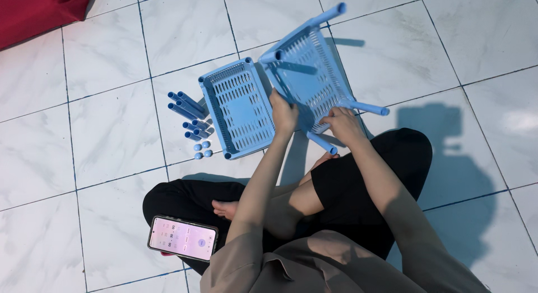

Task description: The person sits on the floor and assembles a blue plastic storage rack. They insert cylindrical legs into the base, attach side panels, and connect horizontal bars to form the frame. The person handles multiple plastic components and assembles them into a structured unit.

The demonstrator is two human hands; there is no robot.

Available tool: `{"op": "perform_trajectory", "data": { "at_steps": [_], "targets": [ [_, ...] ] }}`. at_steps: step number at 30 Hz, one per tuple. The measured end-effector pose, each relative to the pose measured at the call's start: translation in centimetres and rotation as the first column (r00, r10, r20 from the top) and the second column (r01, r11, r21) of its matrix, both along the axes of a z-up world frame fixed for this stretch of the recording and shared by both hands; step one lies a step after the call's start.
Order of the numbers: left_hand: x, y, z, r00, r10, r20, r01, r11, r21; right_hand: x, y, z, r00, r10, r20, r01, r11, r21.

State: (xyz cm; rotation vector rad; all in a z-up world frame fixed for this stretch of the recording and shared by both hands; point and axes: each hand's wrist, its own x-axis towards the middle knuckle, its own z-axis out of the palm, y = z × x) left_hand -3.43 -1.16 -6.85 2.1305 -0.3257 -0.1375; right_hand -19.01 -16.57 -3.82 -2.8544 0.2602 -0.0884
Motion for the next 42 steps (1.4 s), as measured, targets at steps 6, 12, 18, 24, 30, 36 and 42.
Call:
{"op": "perform_trajectory", "data": {
  "at_steps": [6,12,18,24,30,36,42],
  "targets": [
    [-0.4,-0.3,-2.5,0.998,-0.029,-0.063,0.031,0.999,0.022,-0.1,0.0,0.1,0.997,0.034,-0.064,-0.034,0.999,0.001],
    [0.0,-0.2,-3.4,0.996,-0.064,-0.069,0.061,0.997,-0.051,0.1,0.5,0.0,0.992,0.045,-0.117,-0.036,0.996,0.075],
    [1.2,0.1,-2.1,0.963,-0.103,-0.247,0.052,0.977,-0.206,0.2,0.7,-0.5,0.990,0.102,-0.099,-0.098,0.994,0.043],
    [1.4,2.8,-0.3,0.967,-0.206,-0.152,0.148,0.935,-0.323,0.2,1.8,0.5,0.991,0.114,-0.075,-0.112,0.993,0.033],
    [0.8,9.2,2.2,0.978,0.020,-0.208,-0.157,0.730,-0.665,0.7,2.7,2.1,0.984,0.122,-0.131,-0.120,0.992,0.025],
    [-2.1,15.5,3.7,0.888,0.246,-0.388,-0.456,0.570,-0.683,0.7,3.1,1.9,0.988,0.140,-0.067,-0.141,0.990,-0.008],
    [-5.6,17.6,3.9,0.877,0.447,-0.177,-0.450,0.634,-0.628,0.5,3.4,1.4,0.990,0.112,-0.079,-0.111,0.994,0.017]
  ]
}}
